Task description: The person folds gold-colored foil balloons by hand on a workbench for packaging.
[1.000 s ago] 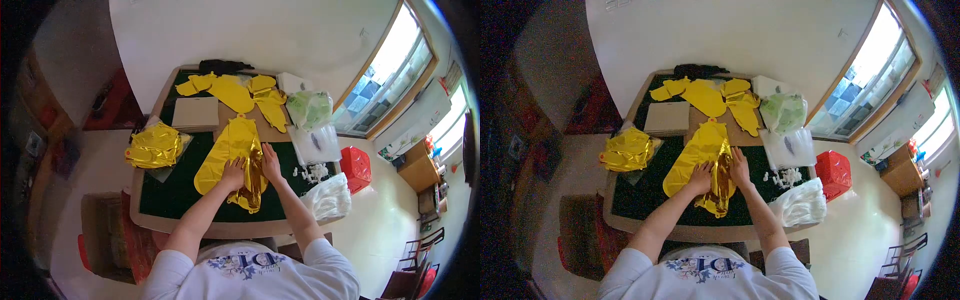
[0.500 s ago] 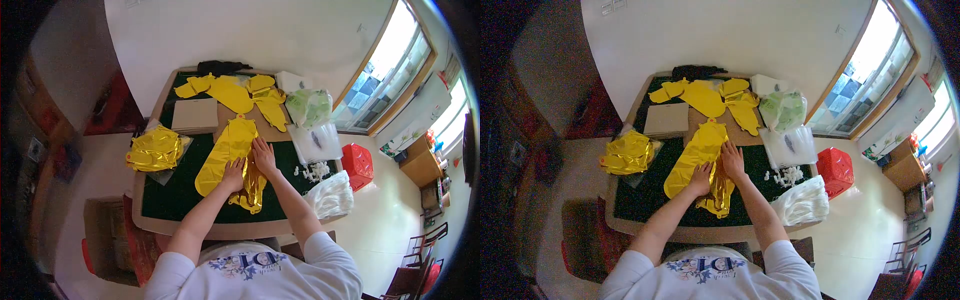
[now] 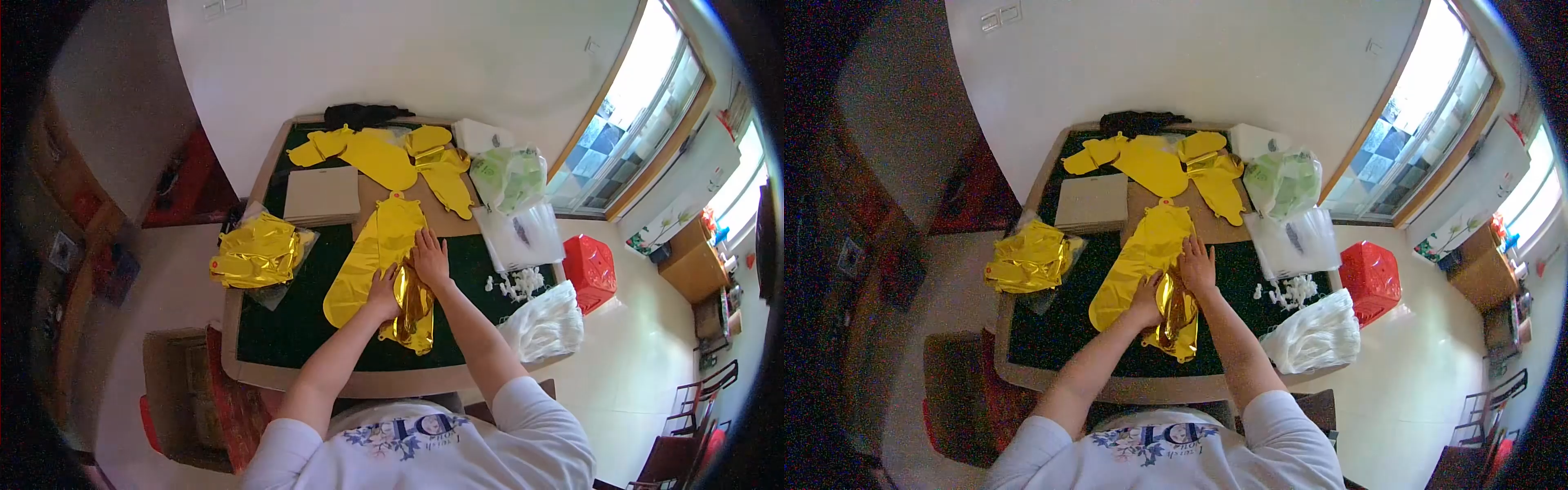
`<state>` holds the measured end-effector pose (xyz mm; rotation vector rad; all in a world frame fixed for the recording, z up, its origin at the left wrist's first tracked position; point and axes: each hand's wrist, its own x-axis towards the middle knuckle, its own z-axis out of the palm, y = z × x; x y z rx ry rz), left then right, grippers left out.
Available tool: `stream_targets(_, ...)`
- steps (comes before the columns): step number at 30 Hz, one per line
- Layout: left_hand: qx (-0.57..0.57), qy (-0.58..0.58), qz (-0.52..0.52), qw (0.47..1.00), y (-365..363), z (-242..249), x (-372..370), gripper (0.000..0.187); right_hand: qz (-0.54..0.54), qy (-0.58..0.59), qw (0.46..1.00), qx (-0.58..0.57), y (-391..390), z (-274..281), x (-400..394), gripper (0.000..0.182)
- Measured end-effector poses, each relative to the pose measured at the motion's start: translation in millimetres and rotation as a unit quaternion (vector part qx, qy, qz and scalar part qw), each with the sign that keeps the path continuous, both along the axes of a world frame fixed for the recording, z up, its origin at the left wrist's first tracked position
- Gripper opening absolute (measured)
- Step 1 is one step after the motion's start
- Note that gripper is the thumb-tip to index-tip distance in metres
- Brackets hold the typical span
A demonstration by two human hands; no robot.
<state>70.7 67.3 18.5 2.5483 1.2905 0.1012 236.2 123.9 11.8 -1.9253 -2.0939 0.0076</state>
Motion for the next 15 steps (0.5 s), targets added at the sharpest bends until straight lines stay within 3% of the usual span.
stream_targets(15, 0.029, -0.037, 0.004, 0.999, -4, 7, -1, 0.082, -0.004, -0.006, 1.000, 0.011, 2, -7, 0, 0.050)
